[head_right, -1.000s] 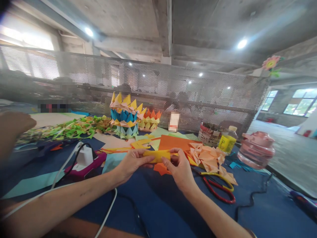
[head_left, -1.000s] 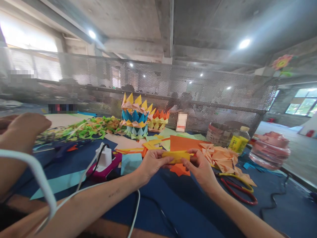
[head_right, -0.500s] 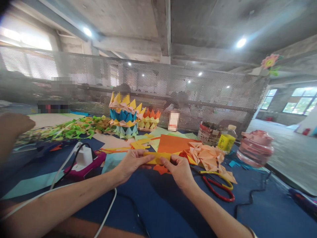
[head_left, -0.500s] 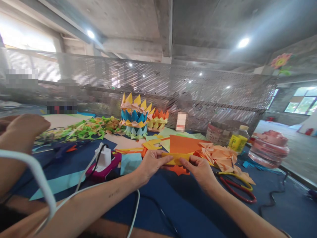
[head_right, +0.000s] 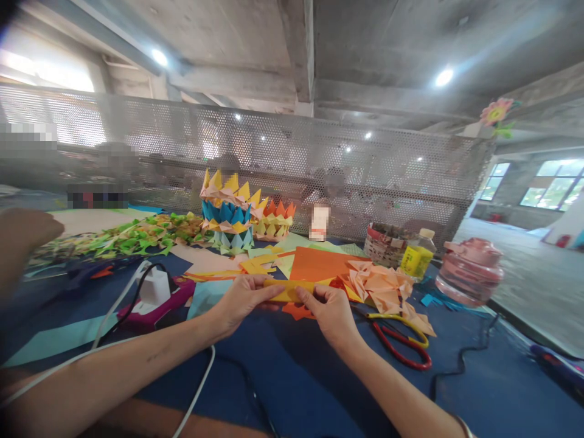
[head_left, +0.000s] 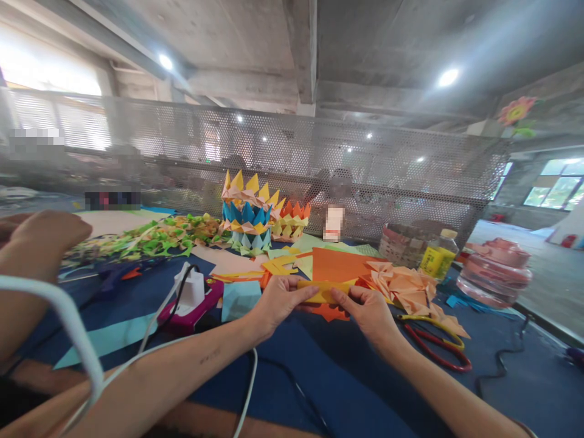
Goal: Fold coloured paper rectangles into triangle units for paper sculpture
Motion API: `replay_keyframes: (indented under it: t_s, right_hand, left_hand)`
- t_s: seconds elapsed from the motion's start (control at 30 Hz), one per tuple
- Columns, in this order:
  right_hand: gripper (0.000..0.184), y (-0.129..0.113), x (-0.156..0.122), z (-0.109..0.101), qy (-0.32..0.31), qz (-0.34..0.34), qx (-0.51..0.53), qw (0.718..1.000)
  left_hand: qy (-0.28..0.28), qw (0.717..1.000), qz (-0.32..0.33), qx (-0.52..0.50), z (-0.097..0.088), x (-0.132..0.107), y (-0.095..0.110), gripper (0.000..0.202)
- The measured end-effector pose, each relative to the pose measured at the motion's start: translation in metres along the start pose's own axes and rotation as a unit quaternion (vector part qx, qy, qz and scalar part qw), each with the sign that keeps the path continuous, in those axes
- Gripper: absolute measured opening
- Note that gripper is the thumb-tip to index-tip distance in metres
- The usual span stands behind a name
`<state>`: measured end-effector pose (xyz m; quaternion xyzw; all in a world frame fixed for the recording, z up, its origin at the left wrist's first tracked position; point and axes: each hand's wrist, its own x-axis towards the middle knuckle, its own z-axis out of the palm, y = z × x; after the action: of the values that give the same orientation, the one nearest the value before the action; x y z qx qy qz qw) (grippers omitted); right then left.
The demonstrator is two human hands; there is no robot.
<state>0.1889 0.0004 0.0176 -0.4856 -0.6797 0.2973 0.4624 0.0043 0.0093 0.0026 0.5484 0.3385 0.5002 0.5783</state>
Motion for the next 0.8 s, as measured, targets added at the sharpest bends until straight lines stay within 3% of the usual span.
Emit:
replay_keyframes:
  t_s: [0.3, 0.53, 0.8]
  right_hand:
    - [0.045, 0.0005, -0.0001, 0.0010, 0.007, -0.011, -0.001, 1.000]
    - [0.038, -0.0044, -0.0031, 0.0012, 0.008, -0.024, -0.007, 1.000]
    - [0.039, -0.0057, -0.0048, 0.0027, 0.021, -0.036, -0.007, 0.999]
  left_hand:
    - [-0.012, 1.000, 0.001, 0.010, 0.0002, -0.0001, 0.0000, 0.019]
    - [-0.010, 1.000, 0.011, -0.004, 0.0020, -0.0012, -0.0008, 0.038]
    - [-0.012, 1.000, 0.019, -0.008, 0.0026, -0.0004, -0.0014, 0.042]
